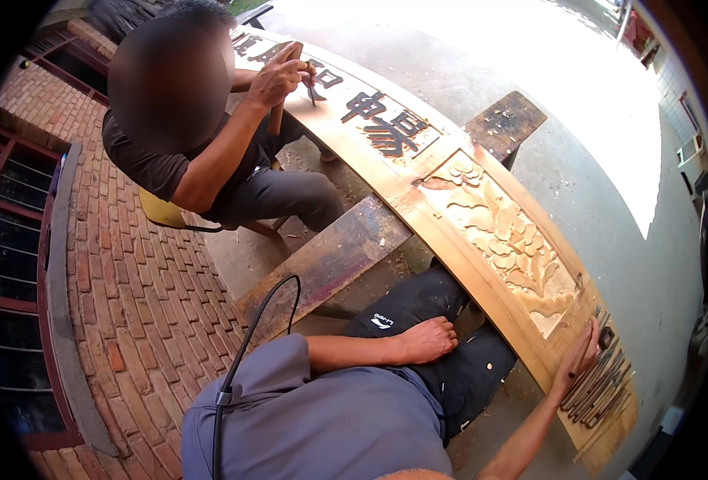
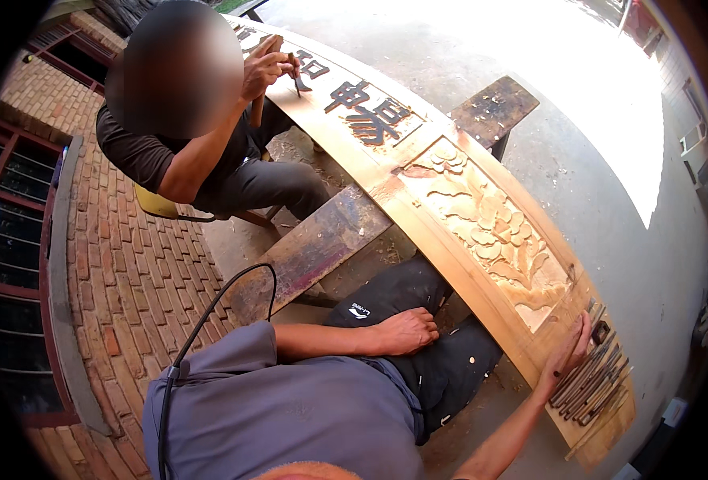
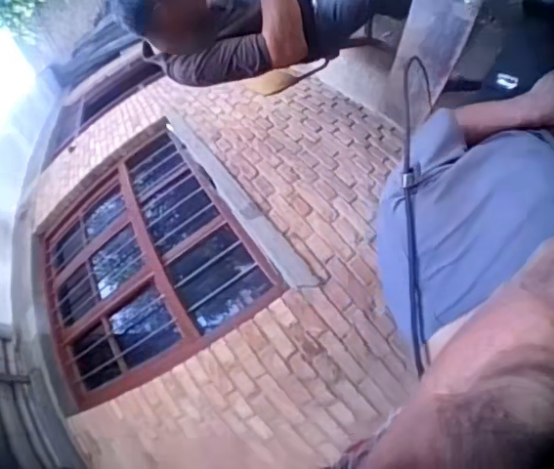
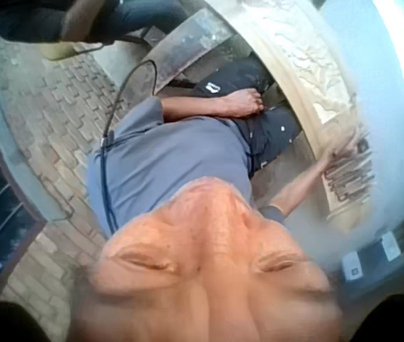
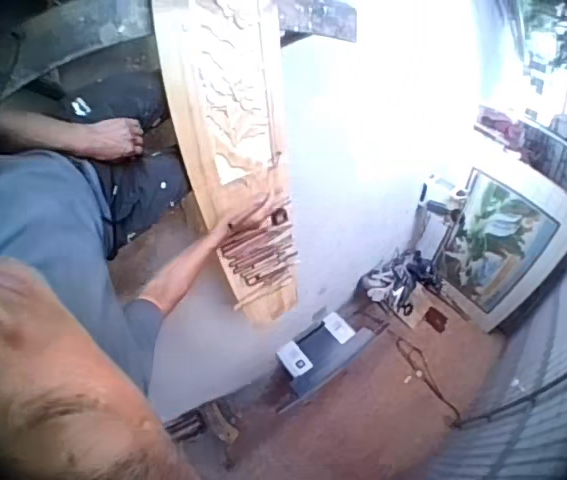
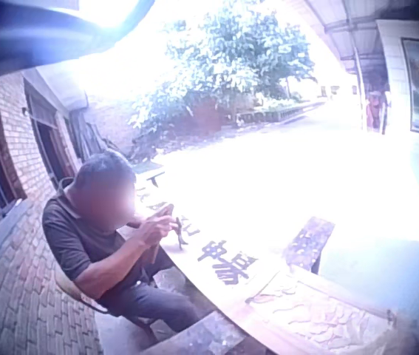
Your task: The person carves a floral design into a large wooden board using a chisel, pushing the tool with their hands to remove thin layers of wood.
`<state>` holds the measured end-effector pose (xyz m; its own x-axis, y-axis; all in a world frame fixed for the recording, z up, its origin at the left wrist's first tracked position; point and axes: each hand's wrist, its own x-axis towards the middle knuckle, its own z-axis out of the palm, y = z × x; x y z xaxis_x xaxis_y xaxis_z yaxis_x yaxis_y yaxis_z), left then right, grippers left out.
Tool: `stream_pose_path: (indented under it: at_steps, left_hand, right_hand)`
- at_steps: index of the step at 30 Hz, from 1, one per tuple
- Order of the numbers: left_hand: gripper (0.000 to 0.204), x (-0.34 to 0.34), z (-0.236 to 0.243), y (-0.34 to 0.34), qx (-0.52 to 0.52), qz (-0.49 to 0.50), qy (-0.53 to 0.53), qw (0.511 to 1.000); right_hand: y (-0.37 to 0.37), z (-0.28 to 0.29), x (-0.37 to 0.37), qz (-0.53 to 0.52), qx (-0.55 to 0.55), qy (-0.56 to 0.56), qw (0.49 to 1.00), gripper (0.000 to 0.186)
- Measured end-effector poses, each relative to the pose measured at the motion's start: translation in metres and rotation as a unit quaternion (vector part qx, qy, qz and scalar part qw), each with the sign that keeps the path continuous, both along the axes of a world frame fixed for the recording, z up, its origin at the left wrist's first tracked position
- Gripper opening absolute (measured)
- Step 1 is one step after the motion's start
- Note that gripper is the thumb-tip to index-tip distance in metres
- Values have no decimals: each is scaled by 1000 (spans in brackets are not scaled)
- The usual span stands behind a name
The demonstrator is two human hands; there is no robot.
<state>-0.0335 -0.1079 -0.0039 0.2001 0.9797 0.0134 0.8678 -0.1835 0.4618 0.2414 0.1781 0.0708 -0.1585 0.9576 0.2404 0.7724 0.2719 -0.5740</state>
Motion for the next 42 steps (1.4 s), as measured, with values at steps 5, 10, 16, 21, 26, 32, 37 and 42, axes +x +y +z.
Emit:
stream_pose_path:
  at_steps: [5,10,16,21,26,32,37,42]
  left_hand:
    - [13,0,6,-1,40,2,-35,999]
    - [13,0,4,-2,26,8,-18,999]
    - [12,0,1,-2,37,12,-33,999]
    - [12,0,5,-1,30,7,-35,999]
    - [13,-1,4,-1,38,10,-28,999]
    - [13,1,5,0,21,14,-30,999]
    - [13,-1,6,-1,24,13,-30,999]
    - [13,-1,4,-1,31,14,-38,999]
  right_hand:
    - [-11,-41,-28,28,47,26,998,37]
    - [-14,-54,-35,78,80,-79,991,33]
    - [-16,-50,-37,96,88,-59,990,33]
    - [-11,-58,-29,97,95,-69,988,35]
    - [-15,-54,-38,101,118,-33,987,29]
    - [-14,-52,-35,108,121,-34,986,31]
    - [-16,-50,-38,105,108,-35,988,31]
    - [-14,-53,-37,100,111,-39,988,30]
